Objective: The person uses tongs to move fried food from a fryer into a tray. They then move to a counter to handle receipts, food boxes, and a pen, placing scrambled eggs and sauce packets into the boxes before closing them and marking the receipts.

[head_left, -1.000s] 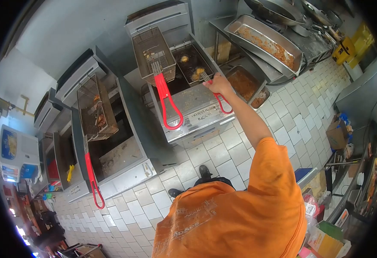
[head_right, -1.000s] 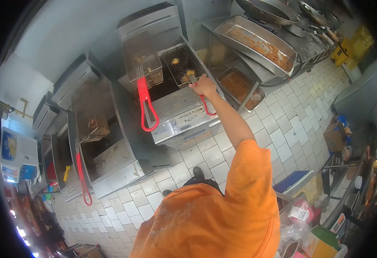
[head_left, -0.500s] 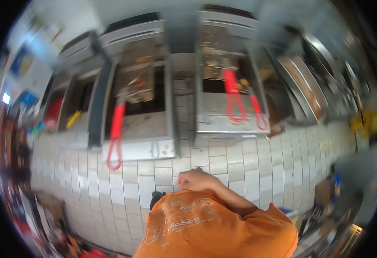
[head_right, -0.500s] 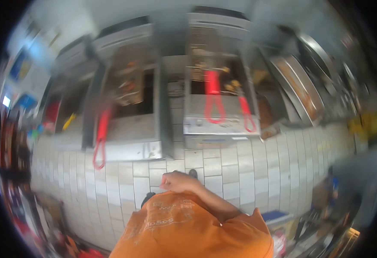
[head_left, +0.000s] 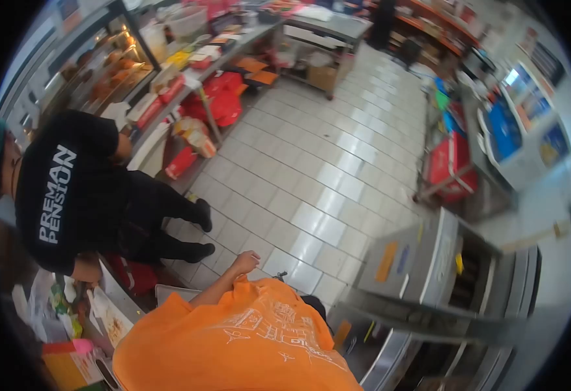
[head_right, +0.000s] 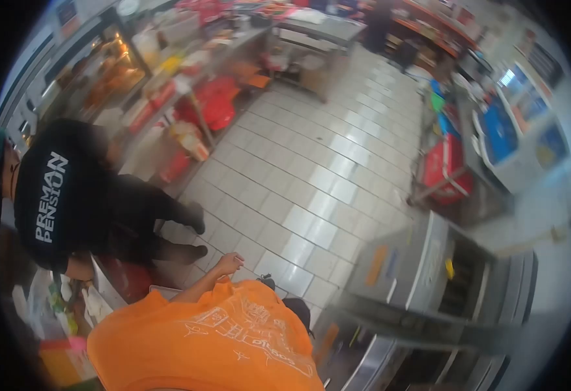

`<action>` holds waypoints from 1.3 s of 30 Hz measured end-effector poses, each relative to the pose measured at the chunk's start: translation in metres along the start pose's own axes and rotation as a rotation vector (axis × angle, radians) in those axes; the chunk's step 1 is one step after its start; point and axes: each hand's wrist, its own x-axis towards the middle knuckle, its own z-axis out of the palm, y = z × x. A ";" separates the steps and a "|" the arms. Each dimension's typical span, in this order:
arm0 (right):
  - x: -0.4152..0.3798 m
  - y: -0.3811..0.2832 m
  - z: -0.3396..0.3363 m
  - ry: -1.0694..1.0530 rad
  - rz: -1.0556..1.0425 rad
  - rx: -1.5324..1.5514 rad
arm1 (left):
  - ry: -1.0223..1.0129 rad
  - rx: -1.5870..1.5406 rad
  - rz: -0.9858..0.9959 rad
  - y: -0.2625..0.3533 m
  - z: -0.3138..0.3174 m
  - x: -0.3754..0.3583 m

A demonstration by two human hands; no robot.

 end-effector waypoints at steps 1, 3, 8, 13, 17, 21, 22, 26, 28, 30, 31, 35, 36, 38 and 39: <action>0.046 -0.083 -0.005 -0.066 -0.037 -0.057 | -0.031 -0.106 -0.031 0.011 -0.012 0.011; 0.120 -0.139 0.005 -0.164 -0.116 -0.169 | -0.038 -0.228 -0.048 0.032 -0.036 0.040; 0.294 -0.252 0.029 -0.381 -0.295 -0.502 | 0.154 -0.276 -0.149 0.044 -0.054 0.128; 0.504 -0.371 0.050 -0.628 -0.605 -0.916 | 0.154 -0.030 -0.400 -0.041 -0.019 0.184; 0.720 -0.335 0.081 -0.654 -0.663 -1.211 | 0.161 -0.206 -0.740 0.022 -0.031 0.166; 0.879 -0.778 0.209 -0.465 -1.042 -0.943 | 0.346 0.001 -0.470 0.032 -0.002 0.196; 0.871 -0.876 0.243 -0.378 -0.954 -0.599 | 0.421 0.079 -0.386 0.024 0.008 0.213; 0.820 -1.141 0.387 -0.577 -1.025 -0.019 | 0.521 0.116 -0.334 0.059 -0.058 0.297; 0.760 -1.210 0.433 -0.745 -1.040 0.047 | 0.520 0.083 -0.354 0.074 -0.112 0.335; 0.738 -1.225 0.499 -0.745 -1.297 -0.043 | 0.499 0.038 -0.362 0.096 -0.157 0.378; 0.736 -1.234 0.523 -0.787 -1.387 -0.107 | 0.493 0.010 -0.362 0.108 -0.179 0.406; 0.752 -1.290 0.559 -0.873 -1.249 -0.175 | 0.479 -0.074 -0.408 0.142 -0.283 0.497; 0.765 -1.315 0.567 -0.749 -1.258 -0.159 | 0.476 -0.090 -0.430 0.148 -0.310 0.517; 0.790 -1.363 0.585 -0.623 -1.240 -0.099 | 0.476 0.034 -0.381 0.186 -0.380 0.544; 0.801 -1.386 0.596 -0.619 -1.217 -0.052 | 0.482 0.172 -0.307 0.212 -0.428 0.550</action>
